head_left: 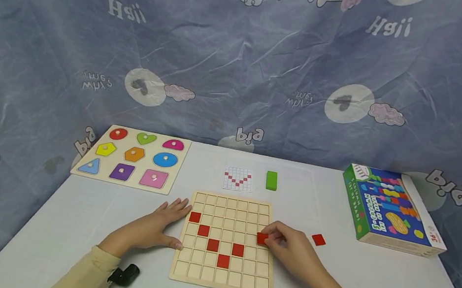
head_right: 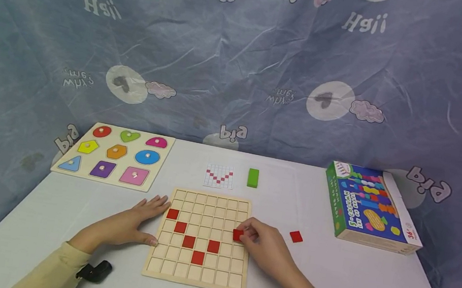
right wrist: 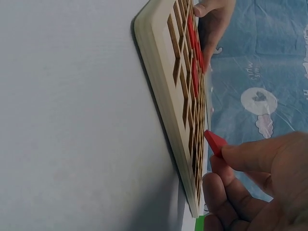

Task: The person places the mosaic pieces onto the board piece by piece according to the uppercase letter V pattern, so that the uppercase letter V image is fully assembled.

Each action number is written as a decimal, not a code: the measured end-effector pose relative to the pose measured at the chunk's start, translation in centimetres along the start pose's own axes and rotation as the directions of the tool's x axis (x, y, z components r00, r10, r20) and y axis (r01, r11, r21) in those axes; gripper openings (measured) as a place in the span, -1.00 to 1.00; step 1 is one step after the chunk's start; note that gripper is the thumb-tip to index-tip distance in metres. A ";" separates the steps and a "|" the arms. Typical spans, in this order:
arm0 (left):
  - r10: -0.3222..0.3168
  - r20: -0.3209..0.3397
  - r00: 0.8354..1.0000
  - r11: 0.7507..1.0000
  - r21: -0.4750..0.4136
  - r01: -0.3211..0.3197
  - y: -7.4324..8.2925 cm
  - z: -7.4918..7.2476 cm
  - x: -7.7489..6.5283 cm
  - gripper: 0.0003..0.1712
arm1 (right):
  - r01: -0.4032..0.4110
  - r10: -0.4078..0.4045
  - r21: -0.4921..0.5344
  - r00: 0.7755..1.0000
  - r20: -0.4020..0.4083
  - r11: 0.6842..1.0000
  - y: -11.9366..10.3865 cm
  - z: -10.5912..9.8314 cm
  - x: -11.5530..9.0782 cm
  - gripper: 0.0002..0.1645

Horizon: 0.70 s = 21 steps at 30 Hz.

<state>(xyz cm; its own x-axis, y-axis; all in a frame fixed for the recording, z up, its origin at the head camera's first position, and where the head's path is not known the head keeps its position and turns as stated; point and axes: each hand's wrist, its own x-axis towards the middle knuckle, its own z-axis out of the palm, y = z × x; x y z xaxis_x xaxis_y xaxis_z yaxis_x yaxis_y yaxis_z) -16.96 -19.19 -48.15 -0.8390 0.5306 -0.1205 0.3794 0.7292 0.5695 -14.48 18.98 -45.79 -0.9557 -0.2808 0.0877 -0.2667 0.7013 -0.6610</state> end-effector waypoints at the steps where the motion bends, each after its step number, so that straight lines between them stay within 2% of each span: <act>1: -0.001 0.001 1.000 1.000 0.001 0.001 0.0 0.0 0.0 0.20 | -0.004 0.004 0.001 1.000 0.005 1.000 -0.1 0.1 0.0 -0.76; 6: -0.007 0.003 1.000 1.000 0.001 0.007 0.0 0.1 0.0 0.21 | 0.005 -0.005 0.002 1.000 0.022 1.000 -0.3 0.4 0.0 -0.78; 21: -0.003 -0.004 1.000 1.000 -0.002 0.003 0.2 -0.1 0.0 0.20 | 0.037 -0.037 -0.032 0.999 -0.001 0.999 -0.9 1.3 0.5 -0.78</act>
<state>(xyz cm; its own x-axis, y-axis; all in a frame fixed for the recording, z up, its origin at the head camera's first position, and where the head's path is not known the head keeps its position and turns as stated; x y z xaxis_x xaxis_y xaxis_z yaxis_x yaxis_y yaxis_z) -16.95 -19.04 -47.99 -0.8418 0.5264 -0.1192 0.3755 0.7300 0.5711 -14.51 17.35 -46.15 -0.9454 -0.3059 0.1123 -0.3054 0.7114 -0.6329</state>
